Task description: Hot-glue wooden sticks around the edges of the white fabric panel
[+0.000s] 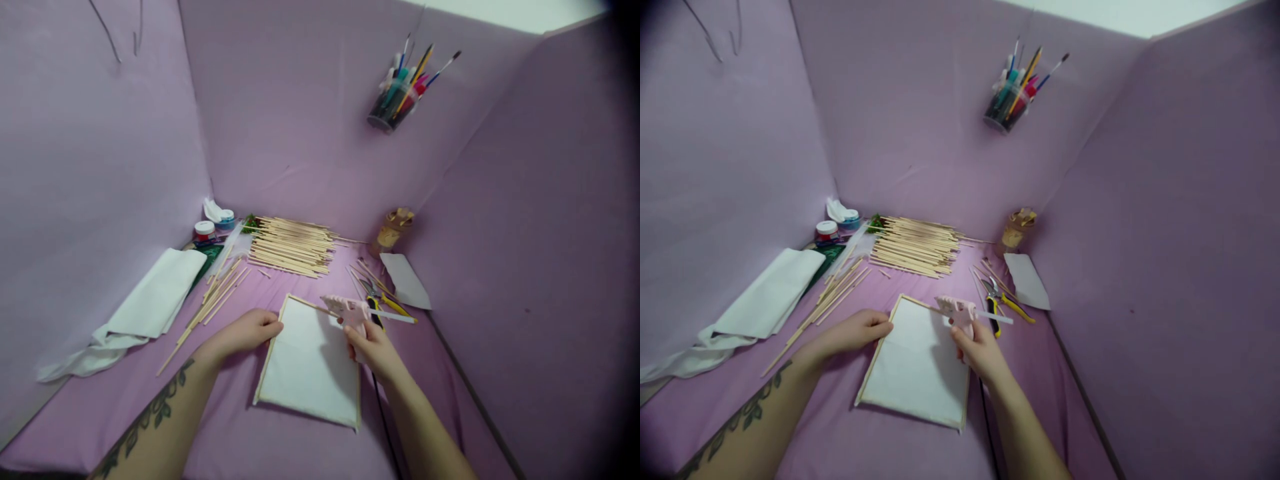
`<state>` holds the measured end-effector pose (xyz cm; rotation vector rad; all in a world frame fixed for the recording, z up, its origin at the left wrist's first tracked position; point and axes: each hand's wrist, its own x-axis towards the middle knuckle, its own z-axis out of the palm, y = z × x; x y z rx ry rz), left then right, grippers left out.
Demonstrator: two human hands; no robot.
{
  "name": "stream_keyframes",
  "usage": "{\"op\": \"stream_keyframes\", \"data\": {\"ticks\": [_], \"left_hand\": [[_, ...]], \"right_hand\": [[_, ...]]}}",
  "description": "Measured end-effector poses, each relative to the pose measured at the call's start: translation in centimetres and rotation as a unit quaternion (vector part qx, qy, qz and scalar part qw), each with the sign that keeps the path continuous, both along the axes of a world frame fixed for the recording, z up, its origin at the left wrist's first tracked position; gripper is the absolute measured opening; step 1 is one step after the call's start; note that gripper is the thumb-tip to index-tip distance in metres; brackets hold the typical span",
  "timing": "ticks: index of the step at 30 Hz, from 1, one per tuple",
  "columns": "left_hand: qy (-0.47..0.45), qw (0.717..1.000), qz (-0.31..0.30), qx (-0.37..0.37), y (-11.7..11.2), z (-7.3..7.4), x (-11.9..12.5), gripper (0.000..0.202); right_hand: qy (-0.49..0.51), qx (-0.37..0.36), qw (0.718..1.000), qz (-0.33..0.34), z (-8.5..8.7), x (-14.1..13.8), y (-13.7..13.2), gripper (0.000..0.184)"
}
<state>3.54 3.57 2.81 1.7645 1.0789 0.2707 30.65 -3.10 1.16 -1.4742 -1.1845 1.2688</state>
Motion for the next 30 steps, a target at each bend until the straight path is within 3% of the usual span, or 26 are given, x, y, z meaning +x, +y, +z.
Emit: {"op": "stream_keyframes", "data": {"ticks": [7,13,17,25,30], "left_hand": [[-0.001,1.000,0.006,-0.008,-0.1,0.3,0.0,0.031],[0.002,1.000,0.030,0.009,0.1,0.9,-0.1,0.032],[-0.010,0.998,0.060,0.032,0.2,1.3,-0.3,0.034],[-0.021,0.997,0.068,0.025,0.1,1.7,-0.3,0.037],[-0.025,0.997,0.065,0.015,0.2,1.6,-0.3,0.038]], "right_hand": [[-0.024,-0.025,0.998,0.055,-0.1,-0.1,-0.2,0.047],[-0.014,0.019,0.999,-0.026,0.7,0.7,0.0,0.054],[-0.001,0.032,0.999,-0.042,1.1,1.2,0.1,0.054],[-0.021,0.003,1.000,-0.022,0.0,0.9,0.2,0.051],[-0.032,0.006,0.999,0.027,-0.3,0.1,-0.1,0.043]]}}
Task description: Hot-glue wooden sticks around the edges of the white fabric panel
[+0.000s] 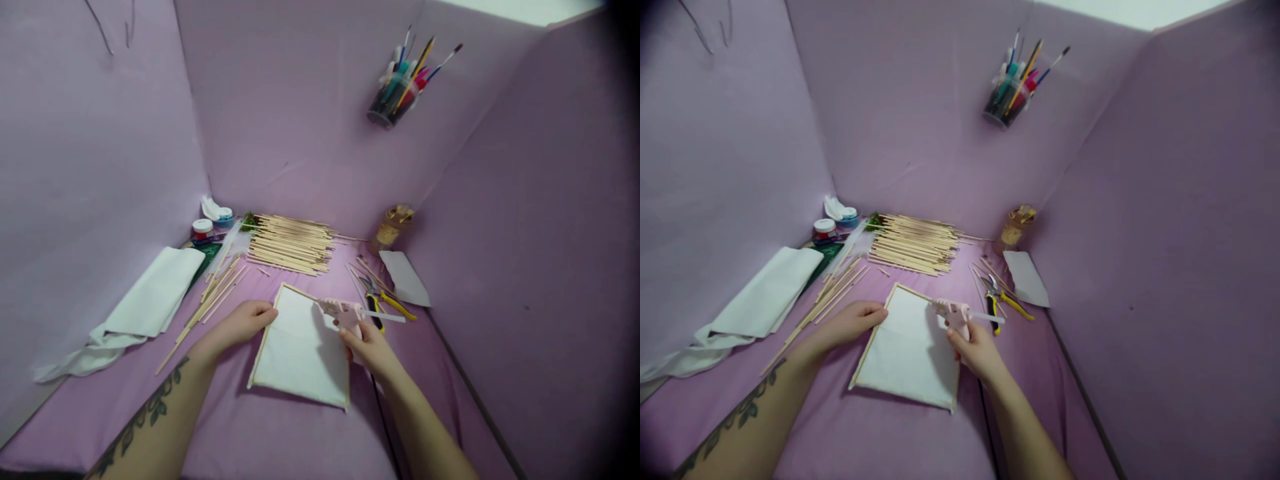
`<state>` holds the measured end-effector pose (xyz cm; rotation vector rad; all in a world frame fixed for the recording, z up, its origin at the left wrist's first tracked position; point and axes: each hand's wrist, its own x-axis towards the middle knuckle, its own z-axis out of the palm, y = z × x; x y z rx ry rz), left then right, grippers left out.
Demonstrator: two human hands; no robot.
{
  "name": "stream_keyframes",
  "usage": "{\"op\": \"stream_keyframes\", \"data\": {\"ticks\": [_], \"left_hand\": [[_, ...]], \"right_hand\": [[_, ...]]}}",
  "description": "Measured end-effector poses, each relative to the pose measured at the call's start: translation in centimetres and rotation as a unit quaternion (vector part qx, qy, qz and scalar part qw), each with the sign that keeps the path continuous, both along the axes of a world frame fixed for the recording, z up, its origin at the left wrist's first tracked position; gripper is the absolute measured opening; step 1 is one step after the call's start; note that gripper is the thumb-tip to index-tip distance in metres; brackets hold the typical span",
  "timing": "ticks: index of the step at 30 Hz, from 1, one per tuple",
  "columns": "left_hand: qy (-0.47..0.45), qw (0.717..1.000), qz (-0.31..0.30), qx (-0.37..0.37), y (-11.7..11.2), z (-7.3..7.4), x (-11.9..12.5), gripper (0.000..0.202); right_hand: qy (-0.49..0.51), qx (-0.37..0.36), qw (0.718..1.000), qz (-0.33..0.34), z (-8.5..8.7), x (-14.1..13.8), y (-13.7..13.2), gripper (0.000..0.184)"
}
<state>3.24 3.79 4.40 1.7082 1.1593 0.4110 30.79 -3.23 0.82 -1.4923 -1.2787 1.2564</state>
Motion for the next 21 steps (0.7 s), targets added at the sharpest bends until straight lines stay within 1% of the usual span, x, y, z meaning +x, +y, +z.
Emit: {"op": "stream_keyframes", "data": {"ticks": [2,5,7,10,14,18,21], "left_hand": [[-0.002,1.000,0.000,0.002,0.0,-0.1,0.0,0.037],[-0.004,1.000,-0.001,0.011,0.0,-0.2,0.0,0.036],[-0.005,1.000,-0.005,0.016,0.0,-0.2,0.0,0.035],[-0.006,1.000,-0.015,0.008,-0.1,-0.1,0.1,0.035],[0.001,1.000,-0.027,0.015,-0.3,0.2,0.3,0.037],[-0.002,0.999,-0.036,0.022,-0.3,0.1,0.3,0.038],[-0.011,0.999,-0.040,0.019,-0.3,-0.1,0.4,0.037]], "right_hand": [[-0.008,-0.001,1.000,0.004,0.1,-0.2,-0.1,0.041],[-0.018,0.019,0.999,-0.038,0.1,-0.3,0.0,0.043],[-0.025,0.019,0.998,-0.054,0.1,-0.5,0.1,0.044],[-0.037,0.009,0.999,-0.037,0.3,-1.0,0.1,0.041],[-0.050,0.035,0.998,-0.018,0.7,-1.4,-0.2,0.038],[-0.043,0.044,0.998,-0.019,0.6,-1.3,-0.3,0.044],[-0.020,0.041,0.999,-0.003,0.4,-1.4,-0.3,0.050]]}}
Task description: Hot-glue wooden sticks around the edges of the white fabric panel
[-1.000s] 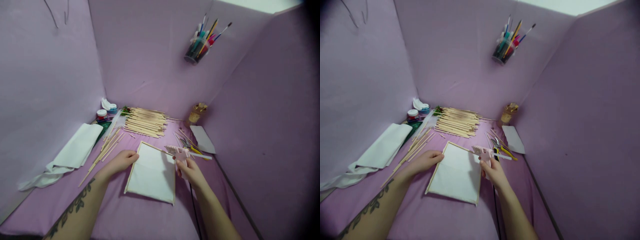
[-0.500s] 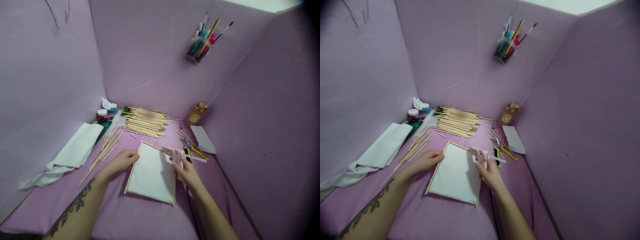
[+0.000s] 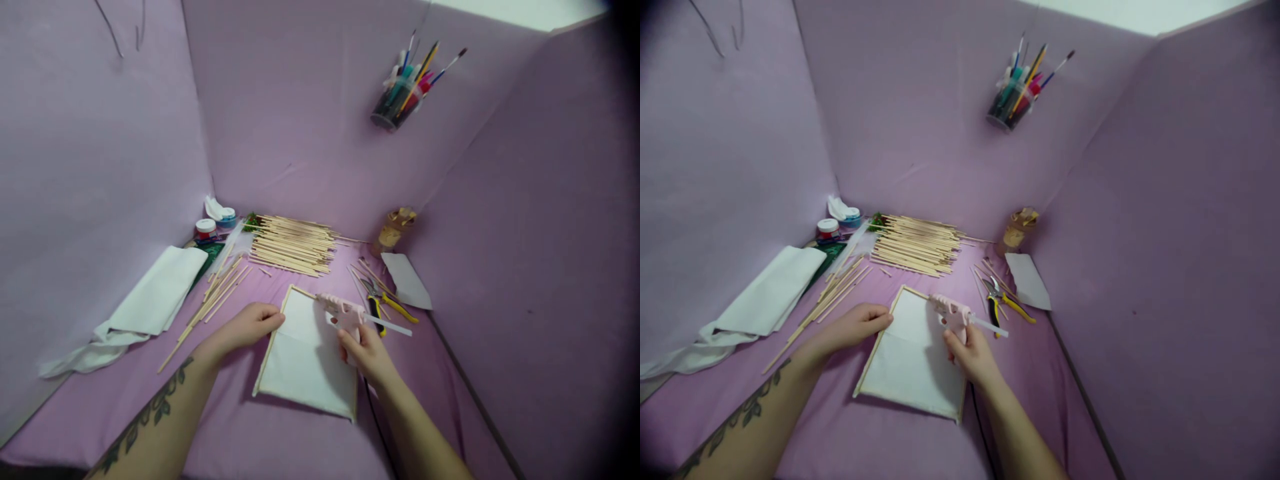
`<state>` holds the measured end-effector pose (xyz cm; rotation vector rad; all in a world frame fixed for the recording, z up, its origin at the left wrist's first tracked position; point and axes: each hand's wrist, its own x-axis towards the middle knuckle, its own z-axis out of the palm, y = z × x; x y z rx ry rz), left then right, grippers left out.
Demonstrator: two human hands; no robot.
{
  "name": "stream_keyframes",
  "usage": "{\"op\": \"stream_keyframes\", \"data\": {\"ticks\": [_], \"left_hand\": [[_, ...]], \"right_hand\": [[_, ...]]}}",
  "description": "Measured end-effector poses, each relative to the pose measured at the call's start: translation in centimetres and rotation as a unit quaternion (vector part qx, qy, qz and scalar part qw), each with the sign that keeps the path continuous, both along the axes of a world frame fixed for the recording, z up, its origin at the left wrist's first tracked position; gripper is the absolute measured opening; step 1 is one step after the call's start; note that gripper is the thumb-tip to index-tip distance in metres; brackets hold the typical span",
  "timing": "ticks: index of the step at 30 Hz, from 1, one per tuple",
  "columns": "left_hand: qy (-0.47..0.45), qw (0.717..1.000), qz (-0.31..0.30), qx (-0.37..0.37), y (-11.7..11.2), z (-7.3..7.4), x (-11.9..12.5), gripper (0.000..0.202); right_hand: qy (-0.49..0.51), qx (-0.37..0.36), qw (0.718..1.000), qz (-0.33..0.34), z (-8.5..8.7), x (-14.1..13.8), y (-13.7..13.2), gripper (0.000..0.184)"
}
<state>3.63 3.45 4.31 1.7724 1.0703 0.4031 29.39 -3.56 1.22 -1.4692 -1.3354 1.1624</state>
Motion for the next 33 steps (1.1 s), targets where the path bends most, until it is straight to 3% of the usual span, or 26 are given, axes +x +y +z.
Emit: {"op": "stream_keyframes", "data": {"ticks": [11,18,24,33], "left_hand": [[-0.002,1.000,-0.009,0.003,-0.3,-0.2,0.3,0.037],[0.000,1.000,-0.013,0.014,-0.3,0.1,0.4,0.036],[0.004,1.000,-0.026,0.016,-0.4,0.0,0.4,0.037],[0.011,0.999,-0.028,0.017,-0.6,0.3,0.5,0.038]], "right_hand": [[0.037,-0.021,0.999,0.011,0.8,-1.0,-0.5,0.055],[0.054,-0.009,0.996,-0.067,1.4,-0.9,-0.7,0.053],[0.067,-0.022,0.997,-0.014,1.1,-1.2,-0.6,0.054],[0.085,-0.016,0.996,0.004,1.3,-1.7,-0.5,0.055]]}}
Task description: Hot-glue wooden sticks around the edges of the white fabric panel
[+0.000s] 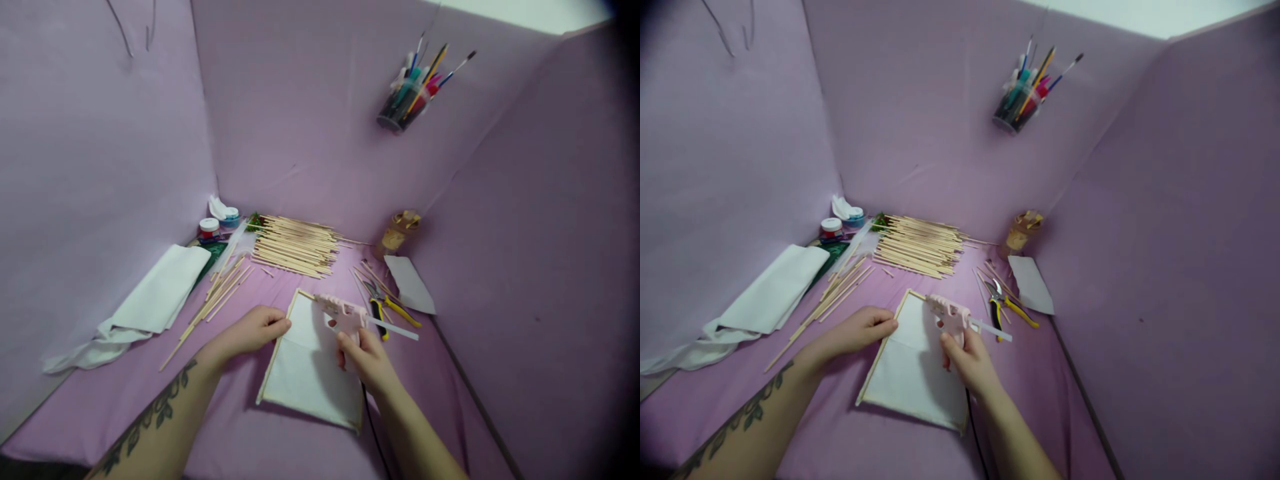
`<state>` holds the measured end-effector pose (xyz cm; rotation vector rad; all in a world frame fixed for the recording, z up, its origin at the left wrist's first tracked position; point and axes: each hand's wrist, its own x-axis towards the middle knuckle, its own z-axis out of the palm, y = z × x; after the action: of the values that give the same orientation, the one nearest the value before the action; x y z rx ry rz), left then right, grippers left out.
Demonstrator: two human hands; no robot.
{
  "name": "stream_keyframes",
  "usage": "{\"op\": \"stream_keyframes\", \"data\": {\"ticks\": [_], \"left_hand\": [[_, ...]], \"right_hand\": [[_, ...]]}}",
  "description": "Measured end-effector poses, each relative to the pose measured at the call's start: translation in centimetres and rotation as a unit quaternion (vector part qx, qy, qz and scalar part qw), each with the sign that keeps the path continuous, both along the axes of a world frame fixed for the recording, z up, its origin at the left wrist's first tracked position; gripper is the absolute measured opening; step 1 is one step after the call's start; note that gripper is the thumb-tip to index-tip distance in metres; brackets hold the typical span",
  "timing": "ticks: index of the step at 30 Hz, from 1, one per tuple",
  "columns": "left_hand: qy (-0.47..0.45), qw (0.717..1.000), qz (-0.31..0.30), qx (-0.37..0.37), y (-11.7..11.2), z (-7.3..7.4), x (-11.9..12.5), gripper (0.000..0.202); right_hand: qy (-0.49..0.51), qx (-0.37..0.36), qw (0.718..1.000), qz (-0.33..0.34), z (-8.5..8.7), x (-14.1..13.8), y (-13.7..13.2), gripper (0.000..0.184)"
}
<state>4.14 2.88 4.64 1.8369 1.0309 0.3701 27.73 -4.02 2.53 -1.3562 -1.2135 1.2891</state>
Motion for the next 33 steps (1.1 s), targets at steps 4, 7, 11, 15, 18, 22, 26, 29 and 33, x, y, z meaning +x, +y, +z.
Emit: {"op": "stream_keyframes", "data": {"ticks": [4,7,11,15,18,22,26,29,33], "left_hand": [[-0.004,1.000,0.003,0.003,0.0,0.0,0.0,0.037],[-0.007,1.000,0.006,0.005,-0.1,0.1,0.1,0.037],[0.001,1.000,0.005,0.005,-0.2,0.2,0.3,0.037],[0.004,1.000,0.003,0.009,-0.3,0.2,0.4,0.037],[0.000,1.000,0.010,0.013,-0.3,0.2,0.6,0.036],[0.002,1.000,0.011,0.013,-0.2,-0.1,0.6,0.037],[0.004,1.000,0.009,0.013,-0.1,-0.3,0.5,0.036],[0.004,1.000,0.009,0.015,-0.1,-0.3,0.5,0.036],[0.010,1.000,0.005,0.019,-0.2,-0.2,0.5,0.037]], "right_hand": [[0.001,0.005,1.000,0.004,0.0,0.0,0.0,0.054],[0.002,0.005,1.000,0.002,0.1,-0.1,-0.1,0.054],[0.011,0.007,1.000,0.005,0.1,-0.5,0.0,0.054],[0.022,0.010,1.000,0.018,-0.3,-1.2,0.0,0.052],[0.026,0.012,0.999,0.036,-0.3,-1.4,-0.1,0.051],[0.027,0.026,0.999,-0.020,0.1,-0.8,-0.2,0.049],[0.015,0.003,0.997,-0.073,0.1,-0.3,0.1,0.047],[-0.001,-0.014,0.998,-0.058,0.1,-0.6,0.1,0.043],[0.013,-0.005,0.999,-0.042,0.2,-1.5,-0.1,0.044]]}}
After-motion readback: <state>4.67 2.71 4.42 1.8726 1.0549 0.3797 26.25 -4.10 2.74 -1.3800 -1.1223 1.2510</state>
